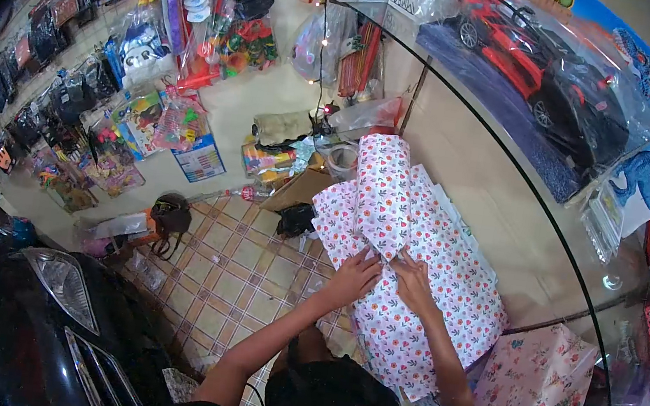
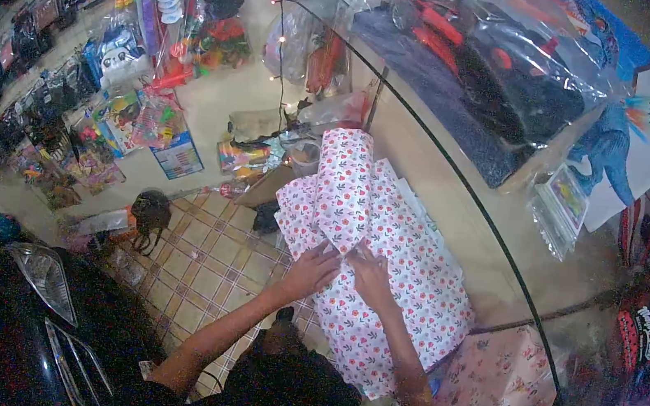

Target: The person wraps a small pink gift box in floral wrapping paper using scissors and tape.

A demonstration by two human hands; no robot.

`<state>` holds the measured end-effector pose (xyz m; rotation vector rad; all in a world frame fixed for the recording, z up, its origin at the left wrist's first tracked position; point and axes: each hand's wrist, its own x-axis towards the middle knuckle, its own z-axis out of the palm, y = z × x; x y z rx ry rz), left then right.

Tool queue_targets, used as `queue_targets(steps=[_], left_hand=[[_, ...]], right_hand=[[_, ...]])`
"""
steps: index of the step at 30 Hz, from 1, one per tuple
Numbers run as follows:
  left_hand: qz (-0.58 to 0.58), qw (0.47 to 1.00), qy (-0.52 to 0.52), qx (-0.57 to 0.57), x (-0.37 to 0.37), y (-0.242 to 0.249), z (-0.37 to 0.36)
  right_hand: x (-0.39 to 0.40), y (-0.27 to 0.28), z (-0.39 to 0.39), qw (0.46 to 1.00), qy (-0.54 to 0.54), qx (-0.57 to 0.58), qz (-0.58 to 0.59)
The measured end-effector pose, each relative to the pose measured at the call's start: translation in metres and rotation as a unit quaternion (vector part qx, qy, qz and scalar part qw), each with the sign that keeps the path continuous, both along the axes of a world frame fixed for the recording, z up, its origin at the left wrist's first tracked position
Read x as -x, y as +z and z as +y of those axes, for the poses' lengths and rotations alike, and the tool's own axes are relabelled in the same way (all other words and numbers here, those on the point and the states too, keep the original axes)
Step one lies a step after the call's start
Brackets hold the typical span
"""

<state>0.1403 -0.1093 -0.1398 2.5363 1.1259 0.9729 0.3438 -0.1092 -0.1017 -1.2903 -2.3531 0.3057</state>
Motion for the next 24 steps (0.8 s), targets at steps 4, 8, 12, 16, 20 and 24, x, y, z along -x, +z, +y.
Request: queue_targets(steps=[4, 8, 12, 16, 20, 24], left_hand=[[-0.015, 1.0, 0.001, -0.024, -0.001, 0.0, -0.001], [-0.116, 0.99, -0.002, 0.083, 0.001, 0.004, -0.007], [-0.022, 0.999, -0.027, 0.002, 0.006, 0.008, -0.007], [0.05, 0.999, -0.019, 0.011, 0.01, 0.014, -0.012], [0.098, 0.995, 0.002, -0.023, 0.007, 0.02, -0.014], [0.113, 0.994, -0.001, -0.01, 0.005, 0.026, -0.012]], right_hand=[[0.006, 0.007, -0.006, 0.999, -0.009, -0.011, -0.031], [0.012, 0.006, -0.009, 0.997, -0.022, -0.016, -0.068], [0.014, -0.001, -0.009, 0.994, -0.036, 0.008, -0.104], [0.01, 0.003, -0.006, 0.993, -0.031, 0.024, -0.109], [-0.01, 0.004, 0.007, 0.999, -0.014, 0.033, 0.015], [-0.016, 0.003, 0.019, 0.996, -0.009, 0.049, 0.074]])
